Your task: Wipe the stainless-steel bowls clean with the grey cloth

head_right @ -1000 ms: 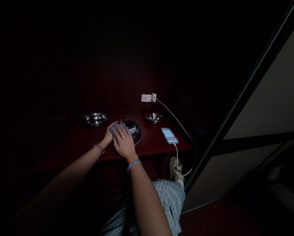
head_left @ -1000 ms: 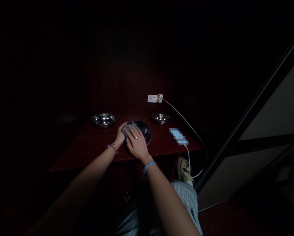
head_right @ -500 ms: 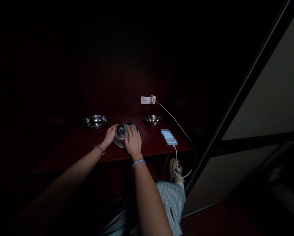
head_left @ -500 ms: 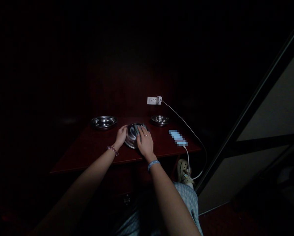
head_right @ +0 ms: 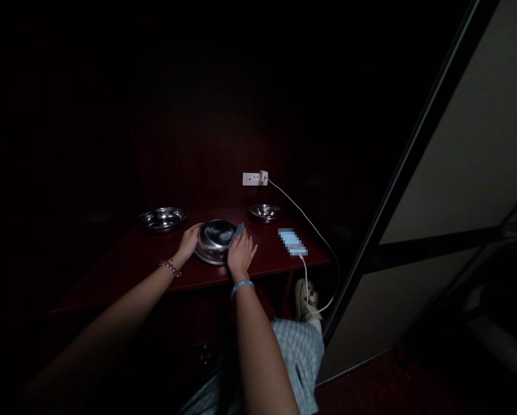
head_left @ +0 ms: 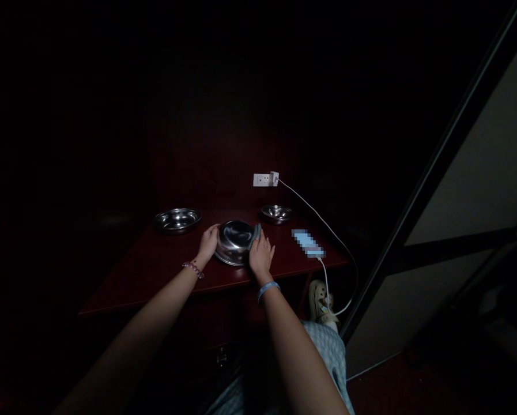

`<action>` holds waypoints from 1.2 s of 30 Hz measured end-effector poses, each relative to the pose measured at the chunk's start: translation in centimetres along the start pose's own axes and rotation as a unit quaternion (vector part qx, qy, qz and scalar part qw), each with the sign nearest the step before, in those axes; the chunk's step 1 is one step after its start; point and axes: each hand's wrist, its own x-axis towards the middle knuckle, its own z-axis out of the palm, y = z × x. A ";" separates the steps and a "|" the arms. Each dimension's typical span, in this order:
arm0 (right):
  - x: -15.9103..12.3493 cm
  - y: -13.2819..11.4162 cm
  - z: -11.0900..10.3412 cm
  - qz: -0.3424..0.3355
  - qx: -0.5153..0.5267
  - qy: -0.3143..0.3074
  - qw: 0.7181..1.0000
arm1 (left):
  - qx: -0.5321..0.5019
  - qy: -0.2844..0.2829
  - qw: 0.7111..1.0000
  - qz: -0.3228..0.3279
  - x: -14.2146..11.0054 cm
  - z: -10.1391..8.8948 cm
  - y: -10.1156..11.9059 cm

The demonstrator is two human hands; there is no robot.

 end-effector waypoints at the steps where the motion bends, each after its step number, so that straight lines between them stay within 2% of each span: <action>1: 0.0 -0.1 0.0 0.004 -0.004 -0.001 1.000 | 0.003 0.005 1.000 -0.007 -0.1 0.0 0.2; 11: -0.5 -1.1 -0.7 0.015 -0.019 -0.024 0.999 | 0.005 0.045 0.997 -0.057 -0.8 0.7 2.1; 27: 0.0 0.5 0.2 -0.021 -0.003 -0.003 1.000 | -0.014 0.044 0.996 -0.071 -1.0 0.8 2.3; 36: -0.2 0.5 0.7 -0.053 -0.024 0.027 0.998 | 0.013 0.036 0.997 -0.069 -1.0 0.8 2.4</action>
